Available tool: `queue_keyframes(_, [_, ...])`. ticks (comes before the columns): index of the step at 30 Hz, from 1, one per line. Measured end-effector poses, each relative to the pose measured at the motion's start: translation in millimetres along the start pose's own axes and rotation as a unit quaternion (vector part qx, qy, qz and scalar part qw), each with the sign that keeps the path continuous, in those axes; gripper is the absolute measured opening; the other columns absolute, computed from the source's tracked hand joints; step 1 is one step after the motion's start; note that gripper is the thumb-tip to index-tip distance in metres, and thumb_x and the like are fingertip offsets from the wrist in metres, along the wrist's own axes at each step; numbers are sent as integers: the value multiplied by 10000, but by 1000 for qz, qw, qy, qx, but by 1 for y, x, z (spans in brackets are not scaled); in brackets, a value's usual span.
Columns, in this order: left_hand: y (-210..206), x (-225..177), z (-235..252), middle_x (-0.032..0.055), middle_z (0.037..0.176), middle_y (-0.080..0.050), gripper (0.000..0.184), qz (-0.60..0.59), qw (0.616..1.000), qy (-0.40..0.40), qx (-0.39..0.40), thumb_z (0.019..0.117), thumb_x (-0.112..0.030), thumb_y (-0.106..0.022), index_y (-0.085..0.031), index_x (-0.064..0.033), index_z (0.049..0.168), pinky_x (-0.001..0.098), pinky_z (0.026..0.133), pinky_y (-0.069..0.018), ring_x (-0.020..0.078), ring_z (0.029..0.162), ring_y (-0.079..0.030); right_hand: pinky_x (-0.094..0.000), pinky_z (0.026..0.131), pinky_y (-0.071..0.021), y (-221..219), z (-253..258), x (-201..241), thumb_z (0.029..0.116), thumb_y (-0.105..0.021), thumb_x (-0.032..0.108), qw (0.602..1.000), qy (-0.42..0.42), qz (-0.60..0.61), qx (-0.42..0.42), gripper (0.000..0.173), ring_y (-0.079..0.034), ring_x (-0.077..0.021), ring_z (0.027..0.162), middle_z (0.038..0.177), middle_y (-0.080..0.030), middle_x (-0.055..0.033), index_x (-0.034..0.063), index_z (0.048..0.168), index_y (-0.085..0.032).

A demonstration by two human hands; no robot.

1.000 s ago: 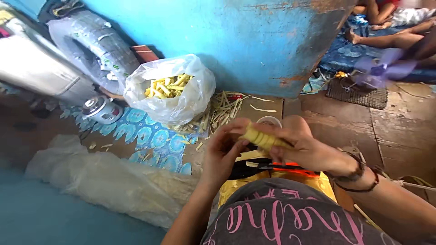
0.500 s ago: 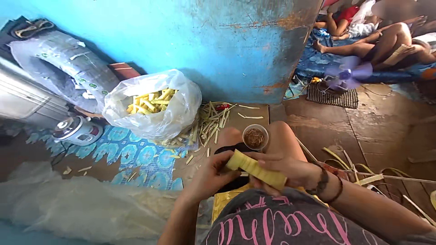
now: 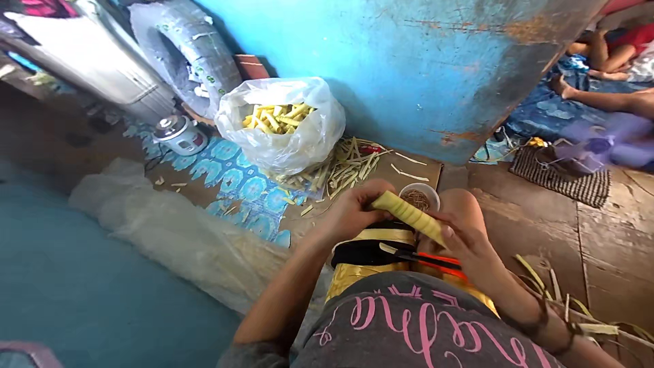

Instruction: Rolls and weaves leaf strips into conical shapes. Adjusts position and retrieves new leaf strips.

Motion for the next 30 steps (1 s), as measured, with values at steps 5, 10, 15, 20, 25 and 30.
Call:
queue_keyframes(5, [2,2,1,-12,911,-706,210,-1,1000,-17,16,892,-23,-749,-688,-71,1087,243,772,-573,40,814,-665,-170,572,-553,2,-3,-1,1117,-286,204,960,-151,238,8,394,-648,-23,620,809,-720,27,84,1345,-585])
queue_keyframes(10, [1,4,4,5,902,-728,232,-17,1000,-8,9,890,12,-734,-695,-61,1107,264,796,-591,62,817,-692,-231,900,-556,4,-8,-16,1049,-544,363,996,66,-53,-42,498,-655,-55,1044,1222,-686,-63,-6,1379,-599])
queue_keyframes(15, [1,-1,3,-34,942,-715,242,8,1000,-6,25,912,-46,-734,-679,-74,1145,226,804,-571,15,844,-669,-175,522,-540,6,-7,-8,1124,-248,221,936,-199,291,-6,437,-635,-36,572,790,-721,6,79,1290,-626])
queue_keyframes(20, [-4,-6,5,-21,942,-739,230,-13,1000,12,1,915,-8,-711,-682,-45,1140,245,838,-595,39,863,-705,-252,890,-570,9,-16,-28,1029,-574,324,989,105,-82,-65,467,-668,-88,1041,1216,-689,-108,-16,1345,-622])
queue_keyframes(25, [-11,-12,9,-45,959,-725,217,6,999,3,39,939,-47,-695,-662,-42,1153,230,835,-582,26,868,-689,-185,528,-538,16,-21,-18,1121,-272,224,929,-186,319,-18,412,-621,-38,565,759,-698,12,83,1287,-623])
queue_keyframes(30, [-21,-21,18,-45,935,-727,220,31,999,2,36,938,-41,-685,-647,-49,1155,236,817,-590,37,844,-697,-200,814,-579,22,-33,-39,1033,-565,275,992,70,-6,-102,407,-668,-33,956,1160,-698,-60,1,1325,-639])
Point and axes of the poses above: each hand's wrist, its own z-axis towards the middle knuckle, its own y-axis out of the back of the hand, x = y × z, the point moved 1 cm from there along z, towards the middle knuckle
